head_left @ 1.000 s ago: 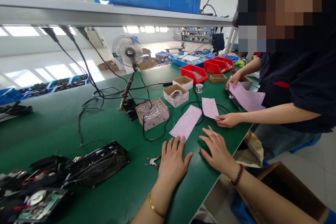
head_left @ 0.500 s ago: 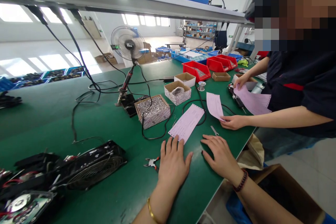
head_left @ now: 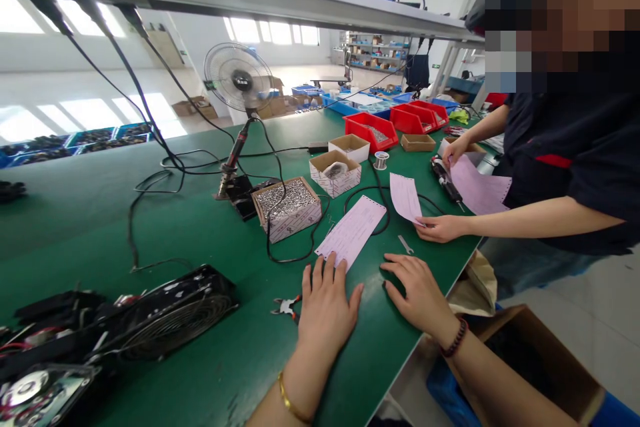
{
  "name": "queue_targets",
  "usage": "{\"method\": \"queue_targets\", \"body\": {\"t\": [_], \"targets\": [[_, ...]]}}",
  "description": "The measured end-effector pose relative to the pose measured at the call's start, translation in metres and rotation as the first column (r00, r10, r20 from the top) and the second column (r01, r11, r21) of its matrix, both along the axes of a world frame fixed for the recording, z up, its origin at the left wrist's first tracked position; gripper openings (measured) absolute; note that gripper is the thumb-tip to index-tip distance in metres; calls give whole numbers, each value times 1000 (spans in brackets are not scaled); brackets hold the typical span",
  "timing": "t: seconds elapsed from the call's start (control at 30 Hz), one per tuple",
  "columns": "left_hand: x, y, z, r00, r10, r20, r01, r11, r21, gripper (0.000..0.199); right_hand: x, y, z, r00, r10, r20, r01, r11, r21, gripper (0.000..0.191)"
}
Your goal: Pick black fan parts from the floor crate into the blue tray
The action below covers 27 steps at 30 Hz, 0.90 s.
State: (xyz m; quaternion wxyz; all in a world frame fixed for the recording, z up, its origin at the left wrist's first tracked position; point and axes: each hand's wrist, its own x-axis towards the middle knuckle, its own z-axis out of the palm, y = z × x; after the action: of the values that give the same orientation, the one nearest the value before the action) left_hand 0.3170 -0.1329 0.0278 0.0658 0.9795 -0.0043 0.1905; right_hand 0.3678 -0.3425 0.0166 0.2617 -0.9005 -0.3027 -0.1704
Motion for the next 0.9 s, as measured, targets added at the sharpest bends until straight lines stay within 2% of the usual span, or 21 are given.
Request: {"method": "queue_targets", "body": {"t": [0.53,0.73,0.9], "targets": [[0,-1,3,1000,-6,-16,6,1000,-13,48,1,-1,0,1000,-10,9,10,1000,-19,26],[-1,0,3,999,-20,-40,19,1000,-3,50,3,-2,-5,1000,-9,8,9,1000,-24,26],[0,1,0,999,-18,-33,18,1000,-14,50,-5,-6,-5,993,105,60,-110,990,88,22]]}}
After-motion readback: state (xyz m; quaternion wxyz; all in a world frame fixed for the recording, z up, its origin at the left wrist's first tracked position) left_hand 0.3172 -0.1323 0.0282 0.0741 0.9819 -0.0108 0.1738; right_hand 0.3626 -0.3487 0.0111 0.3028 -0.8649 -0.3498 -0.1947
